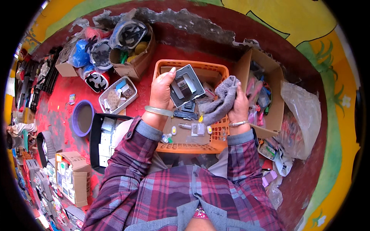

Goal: The person cleans small electronic components and plastic housings with a grey cloth, handling them one at a time and placing the cleaned items into a black tray on the floor.

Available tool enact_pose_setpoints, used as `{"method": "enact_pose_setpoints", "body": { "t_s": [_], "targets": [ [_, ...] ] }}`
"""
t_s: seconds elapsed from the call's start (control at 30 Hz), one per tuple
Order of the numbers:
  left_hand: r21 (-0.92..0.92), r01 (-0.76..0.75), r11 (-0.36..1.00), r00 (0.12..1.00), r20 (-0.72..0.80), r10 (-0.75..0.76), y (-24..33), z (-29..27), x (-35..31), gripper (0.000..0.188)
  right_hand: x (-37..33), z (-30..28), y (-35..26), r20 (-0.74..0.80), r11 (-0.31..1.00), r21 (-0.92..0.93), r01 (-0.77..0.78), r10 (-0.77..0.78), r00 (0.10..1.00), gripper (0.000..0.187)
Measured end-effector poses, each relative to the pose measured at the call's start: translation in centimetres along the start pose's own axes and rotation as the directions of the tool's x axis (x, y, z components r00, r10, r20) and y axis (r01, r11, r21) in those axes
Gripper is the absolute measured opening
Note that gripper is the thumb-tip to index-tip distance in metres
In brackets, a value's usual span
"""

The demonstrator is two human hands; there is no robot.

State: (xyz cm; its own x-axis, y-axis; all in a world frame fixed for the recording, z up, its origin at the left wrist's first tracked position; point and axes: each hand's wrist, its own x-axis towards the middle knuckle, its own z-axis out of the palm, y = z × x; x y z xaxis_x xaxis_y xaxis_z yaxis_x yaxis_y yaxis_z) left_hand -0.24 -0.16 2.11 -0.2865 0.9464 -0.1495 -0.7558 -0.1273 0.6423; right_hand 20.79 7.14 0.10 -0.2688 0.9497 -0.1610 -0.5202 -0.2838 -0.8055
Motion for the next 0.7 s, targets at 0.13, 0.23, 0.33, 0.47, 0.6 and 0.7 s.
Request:
{"method": "enact_pose_setpoints", "body": {
  "t_s": [0.13,0.23,0.33,0.47,0.6,0.7],
  "targets": [
    [-0.052,-0.101,0.993,0.995,-0.011,0.101,-1.4,1.0,0.0,0.027,-1.6,2.2,1.4,0.206,0.948,0.226,-0.225,0.180,0.962,0.039],
    [-0.046,-0.037,0.998,0.999,0.027,0.039,-3.0,0.8,-0.2,0.023,-1.4,2.4,2.9,0.297,0.972,0.096,-0.215,0.178,0.938,0.032],
    [0.106,0.006,0.994,1.000,-0.018,-0.004,-4.0,0.4,-0.5,0.023,-1.0,2.1,2.7,0.257,0.991,-0.081,-0.105,0.123,0.958,0.028],
    [0.359,0.128,0.924,0.965,0.171,-0.199,-2.3,-0.2,0.1,0.023,-0.5,0.9,1.0,0.288,0.908,-0.417,0.041,0.089,0.954,0.021],
    [0.586,0.088,0.805,0.949,0.197,-0.248,-3.2,0.4,-0.2,0.029,-1.5,1.4,0.9,0.425,0.772,-0.564,0.293,-0.033,0.905,0.019],
    [0.575,0.043,0.817,0.970,0.170,-0.171,-4.0,0.0,-0.2,0.031,-0.9,1.2,1.1,0.457,0.769,-0.559,0.310,-0.027,0.889,0.019]
  ]
}}
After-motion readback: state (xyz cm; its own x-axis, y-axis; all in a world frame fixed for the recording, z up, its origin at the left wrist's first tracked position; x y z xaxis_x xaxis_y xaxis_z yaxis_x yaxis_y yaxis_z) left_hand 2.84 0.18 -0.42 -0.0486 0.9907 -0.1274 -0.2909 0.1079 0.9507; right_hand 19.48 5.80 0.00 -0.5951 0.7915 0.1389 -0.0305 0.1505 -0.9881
